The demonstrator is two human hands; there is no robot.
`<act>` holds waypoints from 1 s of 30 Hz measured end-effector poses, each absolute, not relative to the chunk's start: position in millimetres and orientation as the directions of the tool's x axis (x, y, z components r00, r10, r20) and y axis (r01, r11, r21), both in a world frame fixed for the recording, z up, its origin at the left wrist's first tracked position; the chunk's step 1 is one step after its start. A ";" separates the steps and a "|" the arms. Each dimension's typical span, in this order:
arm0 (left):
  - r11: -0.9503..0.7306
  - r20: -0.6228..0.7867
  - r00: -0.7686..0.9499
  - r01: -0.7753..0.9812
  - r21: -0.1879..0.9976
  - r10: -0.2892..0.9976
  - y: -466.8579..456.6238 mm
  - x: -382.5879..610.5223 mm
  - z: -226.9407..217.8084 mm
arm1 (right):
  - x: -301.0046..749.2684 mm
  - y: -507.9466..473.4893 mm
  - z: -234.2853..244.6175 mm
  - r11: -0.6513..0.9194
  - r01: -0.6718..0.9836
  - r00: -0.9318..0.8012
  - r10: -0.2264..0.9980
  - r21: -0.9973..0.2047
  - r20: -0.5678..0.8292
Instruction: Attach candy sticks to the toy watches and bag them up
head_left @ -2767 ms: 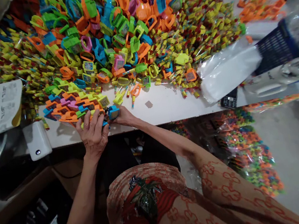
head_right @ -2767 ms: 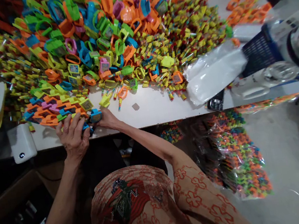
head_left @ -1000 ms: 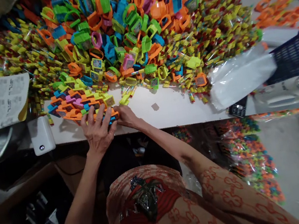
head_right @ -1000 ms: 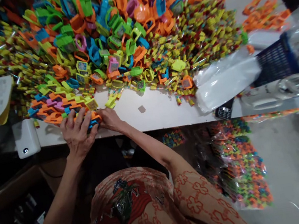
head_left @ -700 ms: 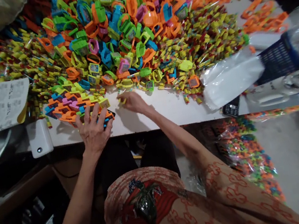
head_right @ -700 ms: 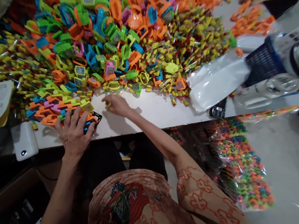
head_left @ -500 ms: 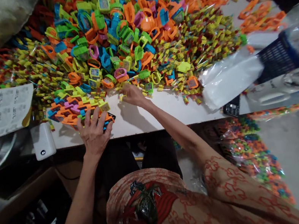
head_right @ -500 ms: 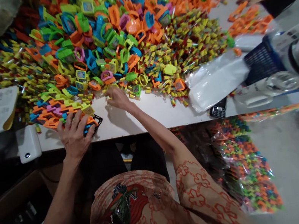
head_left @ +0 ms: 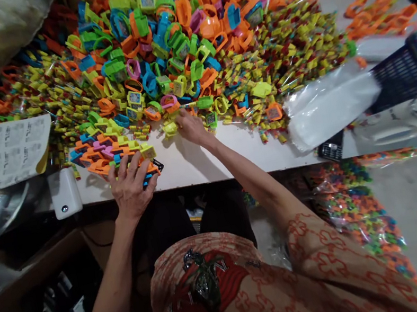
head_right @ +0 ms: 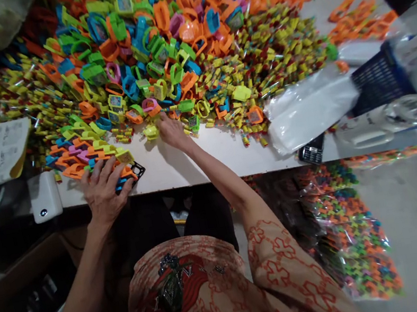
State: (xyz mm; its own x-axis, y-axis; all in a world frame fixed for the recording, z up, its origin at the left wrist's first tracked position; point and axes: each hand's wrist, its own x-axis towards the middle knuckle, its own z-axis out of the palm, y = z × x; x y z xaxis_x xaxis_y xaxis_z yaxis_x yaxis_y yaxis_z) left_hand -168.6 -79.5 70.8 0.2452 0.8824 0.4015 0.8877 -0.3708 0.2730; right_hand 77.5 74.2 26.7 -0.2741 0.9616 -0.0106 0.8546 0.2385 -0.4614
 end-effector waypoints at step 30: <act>-0.360 0.411 0.229 0.890 0.279 0.883 -79.5 -168.2 70.7 | 58.9 13.3 43.9 0.096 0.901 -0.234 0.928 -0.422 -0.289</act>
